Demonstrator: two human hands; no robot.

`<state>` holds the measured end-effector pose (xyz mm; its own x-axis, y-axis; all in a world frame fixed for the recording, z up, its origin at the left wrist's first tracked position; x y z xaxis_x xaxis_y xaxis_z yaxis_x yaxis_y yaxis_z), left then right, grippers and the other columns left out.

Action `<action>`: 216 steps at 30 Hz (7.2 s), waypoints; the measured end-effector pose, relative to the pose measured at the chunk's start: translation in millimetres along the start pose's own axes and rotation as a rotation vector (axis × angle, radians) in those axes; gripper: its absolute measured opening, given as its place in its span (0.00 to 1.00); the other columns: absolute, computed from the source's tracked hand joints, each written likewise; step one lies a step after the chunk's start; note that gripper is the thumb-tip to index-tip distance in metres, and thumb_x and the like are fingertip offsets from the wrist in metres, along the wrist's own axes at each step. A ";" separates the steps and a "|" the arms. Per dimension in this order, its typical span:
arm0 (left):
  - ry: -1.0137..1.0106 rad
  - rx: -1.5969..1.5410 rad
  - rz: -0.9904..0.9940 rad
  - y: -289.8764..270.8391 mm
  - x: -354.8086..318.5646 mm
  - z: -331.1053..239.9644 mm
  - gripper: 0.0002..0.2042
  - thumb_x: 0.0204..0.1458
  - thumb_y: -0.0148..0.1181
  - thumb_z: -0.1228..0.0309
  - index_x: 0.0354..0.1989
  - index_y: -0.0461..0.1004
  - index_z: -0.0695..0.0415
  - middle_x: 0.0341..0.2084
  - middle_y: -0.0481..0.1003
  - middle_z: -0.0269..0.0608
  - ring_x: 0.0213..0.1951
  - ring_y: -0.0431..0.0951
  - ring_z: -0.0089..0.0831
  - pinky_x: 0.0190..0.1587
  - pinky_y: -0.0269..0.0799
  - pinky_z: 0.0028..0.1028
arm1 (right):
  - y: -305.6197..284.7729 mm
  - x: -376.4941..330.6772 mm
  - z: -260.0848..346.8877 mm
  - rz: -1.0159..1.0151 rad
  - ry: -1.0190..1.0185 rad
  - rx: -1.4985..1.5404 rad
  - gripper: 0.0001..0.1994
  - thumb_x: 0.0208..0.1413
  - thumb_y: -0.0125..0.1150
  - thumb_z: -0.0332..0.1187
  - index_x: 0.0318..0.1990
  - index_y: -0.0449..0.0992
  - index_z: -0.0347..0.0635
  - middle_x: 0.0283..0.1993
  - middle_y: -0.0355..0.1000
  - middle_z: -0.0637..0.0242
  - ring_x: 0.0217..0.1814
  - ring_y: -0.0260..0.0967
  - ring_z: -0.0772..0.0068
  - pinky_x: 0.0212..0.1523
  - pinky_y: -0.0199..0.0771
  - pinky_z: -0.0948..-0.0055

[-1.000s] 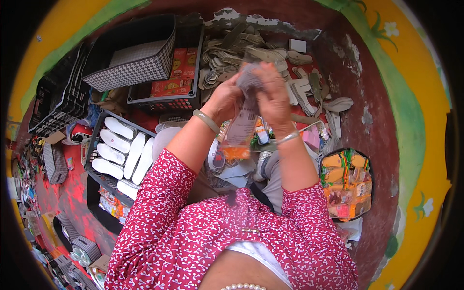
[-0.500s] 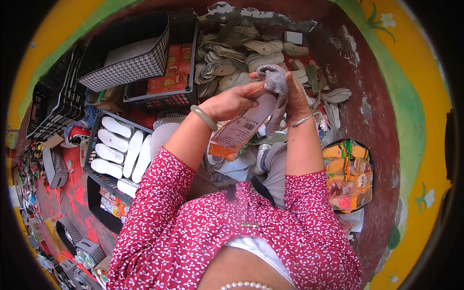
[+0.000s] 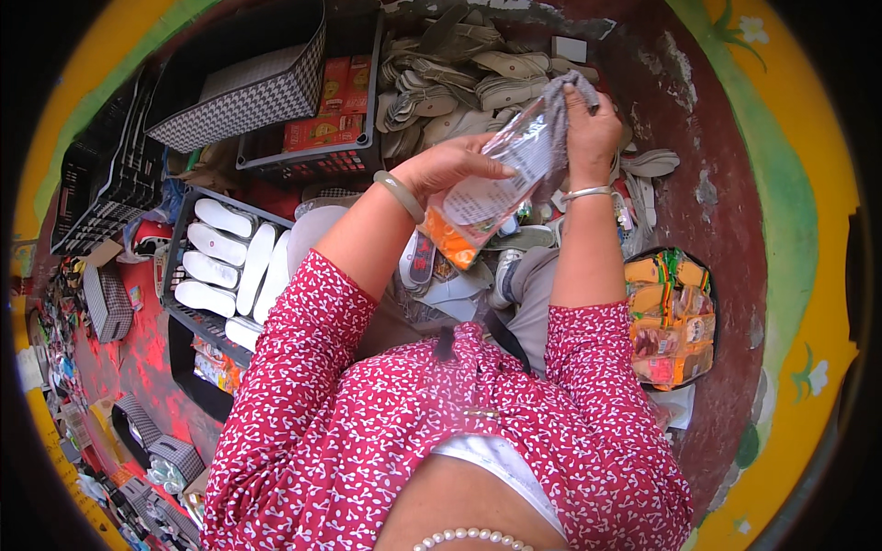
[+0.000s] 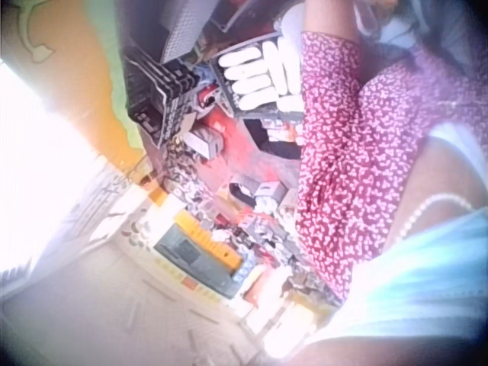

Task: The person is packaging shoe insoles into plastic bags by hand, occasionally using a cloth to wipe the insoles before inserting them and then placing the finished packs into a container.

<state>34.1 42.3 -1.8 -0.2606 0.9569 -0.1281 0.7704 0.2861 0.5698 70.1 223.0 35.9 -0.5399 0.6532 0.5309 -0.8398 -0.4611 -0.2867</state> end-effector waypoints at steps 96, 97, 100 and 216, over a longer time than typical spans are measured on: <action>0.322 0.045 -0.182 -8.3 -7.3 -36.8 0.21 0.53 0.56 0.71 0.56 0.62 0.60 0.41 0.72 0.39 0.42 0.72 0.26 0.43 0.70 0.27 | -2.7 -20.9 13.6 0.575 0.593 0.882 0.09 0.50 0.60 0.26 0.38 0.76 0.32 0.32 0.75 0.66 0.31 0.71 0.82 0.34 0.69 0.82; 0.347 -0.001 -0.196 -7.1 -8.1 -39.8 0.20 0.53 0.56 0.71 0.54 0.64 0.60 0.40 0.72 0.39 0.41 0.73 0.25 0.42 0.71 0.26 | -0.7 -23.0 15.8 0.603 0.564 0.851 0.09 0.50 0.60 0.26 0.39 0.76 0.32 0.32 0.75 0.67 0.32 0.70 0.82 0.35 0.69 0.83; 0.406 -0.089 -0.270 -17.6 -7.3 -39.8 0.13 0.53 0.55 0.73 0.47 0.69 0.62 0.36 0.75 0.39 0.34 0.75 0.23 0.39 0.72 0.23 | 7.9 -30.6 23.8 0.668 0.508 0.798 0.11 0.51 0.60 0.26 0.42 0.75 0.31 0.34 0.74 0.67 0.33 0.70 0.83 0.36 0.69 0.83; -0.345 -0.017 -2.150 -219.1 -682.4 306.9 0.15 0.51 0.57 0.63 0.39 0.75 0.63 0.23 0.76 0.45 0.22 0.75 0.33 0.25 0.68 0.32 | 6.8 -99.2 -161.8 0.625 1.040 0.384 0.16 0.58 0.49 0.41 0.47 0.71 0.40 0.38 0.72 0.65 0.42 0.68 0.71 0.44 0.69 0.69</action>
<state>221.7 -658.1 -288.3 -0.3916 -0.7701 -0.5036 -0.4818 0.6379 -0.6009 108.6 252.3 -147.7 -0.7728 0.3437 -0.5336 -0.4504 -0.8892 0.0796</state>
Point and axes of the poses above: each hand's wrist, its own x-axis towards the middle knuckle, its own y-axis out of the palm, z = x × y, the point moved 4 cm from there along x, towards the middle knuckle
